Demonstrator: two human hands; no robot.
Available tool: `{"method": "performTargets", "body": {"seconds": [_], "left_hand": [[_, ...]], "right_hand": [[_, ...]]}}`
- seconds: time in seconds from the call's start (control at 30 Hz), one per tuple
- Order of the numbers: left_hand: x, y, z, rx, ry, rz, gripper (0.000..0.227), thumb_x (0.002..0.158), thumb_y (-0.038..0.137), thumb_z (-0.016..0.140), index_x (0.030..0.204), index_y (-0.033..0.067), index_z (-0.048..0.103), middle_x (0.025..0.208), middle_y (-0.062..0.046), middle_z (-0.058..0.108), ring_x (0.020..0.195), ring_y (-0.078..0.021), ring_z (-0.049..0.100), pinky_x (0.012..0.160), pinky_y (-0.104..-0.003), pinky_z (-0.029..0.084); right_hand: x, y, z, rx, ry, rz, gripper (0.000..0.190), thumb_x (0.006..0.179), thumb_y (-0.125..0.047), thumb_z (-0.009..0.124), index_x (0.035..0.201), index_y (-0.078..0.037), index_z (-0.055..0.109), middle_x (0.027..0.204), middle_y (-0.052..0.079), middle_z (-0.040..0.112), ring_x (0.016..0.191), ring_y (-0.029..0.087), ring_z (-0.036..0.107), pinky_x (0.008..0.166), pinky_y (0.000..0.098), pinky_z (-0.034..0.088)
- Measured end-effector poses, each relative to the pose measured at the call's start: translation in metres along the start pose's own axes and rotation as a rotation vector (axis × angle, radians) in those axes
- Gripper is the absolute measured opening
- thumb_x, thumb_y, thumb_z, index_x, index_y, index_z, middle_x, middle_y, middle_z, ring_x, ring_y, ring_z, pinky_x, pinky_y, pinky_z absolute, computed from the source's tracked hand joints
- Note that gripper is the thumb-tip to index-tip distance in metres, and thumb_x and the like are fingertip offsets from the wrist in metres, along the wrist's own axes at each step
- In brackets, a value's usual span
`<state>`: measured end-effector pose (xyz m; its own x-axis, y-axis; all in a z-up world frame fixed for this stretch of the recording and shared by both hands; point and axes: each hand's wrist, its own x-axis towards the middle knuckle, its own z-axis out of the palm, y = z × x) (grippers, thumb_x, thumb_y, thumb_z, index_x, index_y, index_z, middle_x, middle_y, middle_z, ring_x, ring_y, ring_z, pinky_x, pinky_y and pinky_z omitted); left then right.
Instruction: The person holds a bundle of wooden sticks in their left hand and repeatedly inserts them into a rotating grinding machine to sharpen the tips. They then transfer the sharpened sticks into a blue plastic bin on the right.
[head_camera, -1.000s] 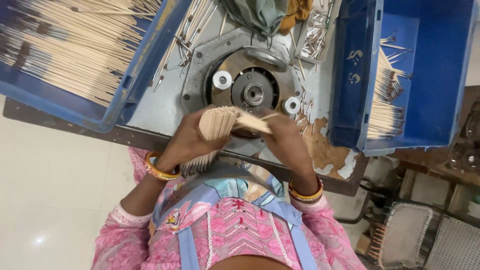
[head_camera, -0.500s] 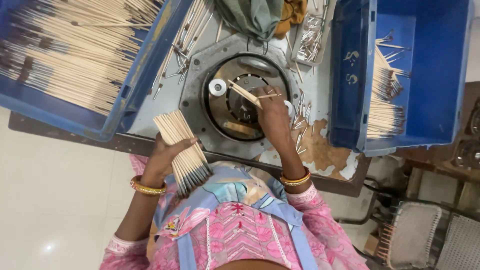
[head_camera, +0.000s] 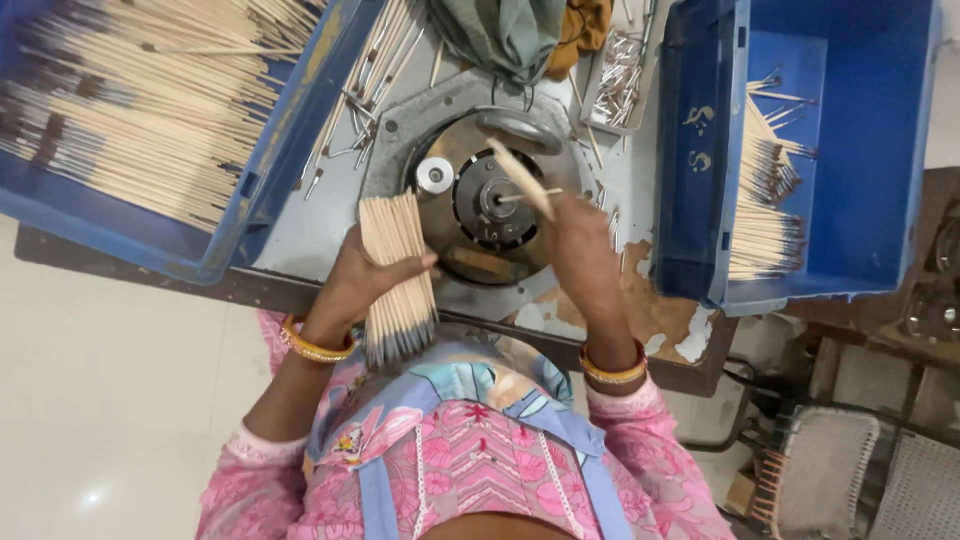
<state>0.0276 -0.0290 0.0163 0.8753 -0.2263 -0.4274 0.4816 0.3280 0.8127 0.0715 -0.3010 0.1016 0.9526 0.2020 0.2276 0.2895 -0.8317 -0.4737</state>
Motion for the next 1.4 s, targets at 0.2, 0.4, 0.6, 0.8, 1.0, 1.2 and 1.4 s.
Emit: {"method": "performTargets", "body": {"seconds": [0.2, 0.4, 0.6, 0.8, 1.0, 1.2, 1.4], "left_hand": [[-0.018, -0.056, -0.035, -0.31, 0.106, -0.19, 0.037, 0.085, 0.001, 0.077, 0.117, -0.005, 0.059, 0.098, -0.014, 0.071, 0.084, -0.0276, 0.077, 0.066, -0.043, 0.066], [-0.022, -0.029, -0.016, -0.028, 0.079, -0.07, 0.035, 0.082, 0.004, 0.083, 0.111, -0.0052, 0.065, 0.094, -0.015, 0.074, 0.081, -0.0253, 0.076, 0.069, -0.037, 0.064], [-0.02, 0.047, 0.022, 0.635, -0.147, 0.343, 0.042, 0.076, 0.01, 0.087, 0.113, -0.0023, 0.072, 0.097, -0.008, 0.079, 0.091, -0.0157, 0.078, 0.079, -0.03, 0.059], [-0.008, 0.011, 0.002, 0.045, -0.072, -0.013, 0.039, 0.083, 0.008, 0.08, 0.116, -0.0064, 0.064, 0.095, -0.012, 0.077, 0.083, -0.022, 0.079, 0.071, -0.035, 0.065], [-0.019, -0.023, -0.026, -0.066, -0.008, -0.133, 0.038, 0.08, 0.001, 0.08, 0.111, -0.0062, 0.059, 0.091, -0.013, 0.074, 0.081, -0.0246, 0.078, 0.067, -0.038, 0.066], [-0.023, -0.008, -0.017, 0.093, 0.029, -0.08, 0.039, 0.079, 0.002, 0.084, 0.111, -0.0035, 0.063, 0.09, -0.012, 0.073, 0.079, -0.0211, 0.074, 0.068, -0.034, 0.062], [-0.015, 0.048, 0.019, 0.623, -0.243, 0.477, 0.042, 0.075, 0.005, 0.086, 0.112, -0.0018, 0.069, 0.101, -0.009, 0.077, 0.094, -0.0158, 0.075, 0.081, -0.031, 0.059]], "right_hand": [[-0.009, 0.031, 0.065, -0.06, -0.124, 0.004, 0.043, 0.084, 0.003, 0.068, 0.126, -0.001, 0.057, 0.083, 0.023, 0.065, 0.075, 0.043, 0.066, 0.067, 0.0502, 0.051], [-0.003, -0.012, 0.033, 0.293, -0.092, -0.107, 0.025, 0.098, 0.003, 0.062, 0.121, -0.006, 0.062, 0.114, 0.024, 0.071, 0.096, 0.043, 0.069, 0.08, 0.0451, 0.056], [-0.027, -0.028, 0.029, 0.183, -0.549, -0.129, 0.026, 0.086, -0.007, 0.074, 0.108, 0.005, 0.067, 0.097, 0.023, 0.07, 0.086, 0.044, 0.068, 0.074, 0.0475, 0.052], [0.008, -0.019, -0.012, 0.035, -0.068, 0.142, 0.009, 0.1, -0.003, 0.065, 0.108, -0.006, 0.068, 0.088, 0.016, 0.072, 0.078, 0.037, 0.074, 0.072, 0.0467, 0.055], [-0.006, 0.022, 0.059, -0.056, -0.154, 0.049, 0.027, 0.09, 0.001, 0.064, 0.118, 0.0, 0.064, 0.084, 0.026, 0.066, 0.077, 0.047, 0.066, 0.066, 0.0501, 0.051], [-0.001, -0.004, 0.037, 0.266, -0.108, -0.036, 0.023, 0.095, 0.002, 0.063, 0.117, -0.004, 0.063, 0.11, 0.024, 0.069, 0.096, 0.044, 0.066, 0.077, 0.047, 0.053], [-0.01, -0.036, 0.019, 0.35, -0.548, -0.245, 0.03, 0.084, -0.003, 0.073, 0.112, 0.0, 0.063, 0.102, 0.021, 0.067, 0.096, 0.043, 0.066, 0.08, 0.0463, 0.051]]}}
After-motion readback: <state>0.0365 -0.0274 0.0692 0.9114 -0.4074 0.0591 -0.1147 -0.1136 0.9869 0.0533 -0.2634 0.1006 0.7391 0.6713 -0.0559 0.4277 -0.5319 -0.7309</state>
